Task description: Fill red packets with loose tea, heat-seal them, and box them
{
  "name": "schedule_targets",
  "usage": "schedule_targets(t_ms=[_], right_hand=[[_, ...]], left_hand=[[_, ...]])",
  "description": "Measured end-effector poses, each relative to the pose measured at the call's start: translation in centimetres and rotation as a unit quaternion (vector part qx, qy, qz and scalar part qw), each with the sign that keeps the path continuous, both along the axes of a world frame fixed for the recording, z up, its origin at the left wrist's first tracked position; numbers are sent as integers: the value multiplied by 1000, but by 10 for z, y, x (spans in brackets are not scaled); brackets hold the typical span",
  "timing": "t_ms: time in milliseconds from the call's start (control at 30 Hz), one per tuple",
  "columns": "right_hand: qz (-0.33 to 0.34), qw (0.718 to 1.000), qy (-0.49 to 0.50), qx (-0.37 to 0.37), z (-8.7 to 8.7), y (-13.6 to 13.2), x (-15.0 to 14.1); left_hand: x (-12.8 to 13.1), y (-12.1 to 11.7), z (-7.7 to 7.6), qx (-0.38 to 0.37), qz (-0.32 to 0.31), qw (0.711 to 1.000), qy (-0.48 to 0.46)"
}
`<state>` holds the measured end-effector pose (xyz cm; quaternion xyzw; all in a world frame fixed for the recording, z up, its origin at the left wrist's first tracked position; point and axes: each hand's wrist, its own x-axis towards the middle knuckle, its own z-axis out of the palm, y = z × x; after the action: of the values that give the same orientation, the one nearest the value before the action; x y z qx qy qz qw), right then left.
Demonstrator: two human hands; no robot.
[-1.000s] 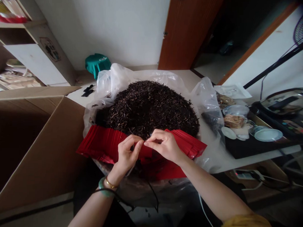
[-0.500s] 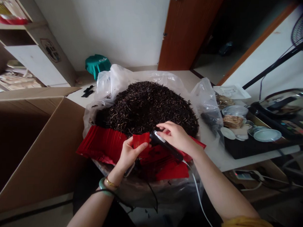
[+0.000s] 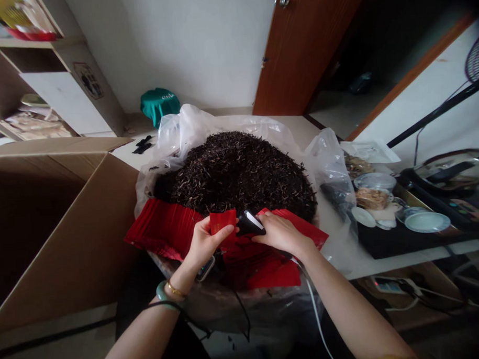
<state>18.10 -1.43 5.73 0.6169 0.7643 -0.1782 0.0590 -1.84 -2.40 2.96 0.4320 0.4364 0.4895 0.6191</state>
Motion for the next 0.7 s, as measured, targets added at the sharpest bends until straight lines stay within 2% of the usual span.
schedule_targets(t_ms=[200, 333, 433, 500, 567, 700], right_hand=[[-31, 992, 122, -22, -12, 5, 7], [-58, 965, 257, -11, -12, 13, 15], [-77, 920, 383, 37, -3, 17, 25], [-65, 898, 433, 46, 6, 15, 30], [-34, 894, 445, 31, 15, 9, 31], [41, 916, 399, 19, 31, -8, 18]], left_hand=[[2, 0, -1, -4, -5, 1000, 2], [1, 0, -1, -9, -4, 1000, -5], [1, -1, 1, -17, -20, 1000, -11], [1, -2, 3, -19, -42, 999, -5], [1, -4, 4, -15, -73, 997, 9], [3, -5, 3, 36, -118, 991, 47]])
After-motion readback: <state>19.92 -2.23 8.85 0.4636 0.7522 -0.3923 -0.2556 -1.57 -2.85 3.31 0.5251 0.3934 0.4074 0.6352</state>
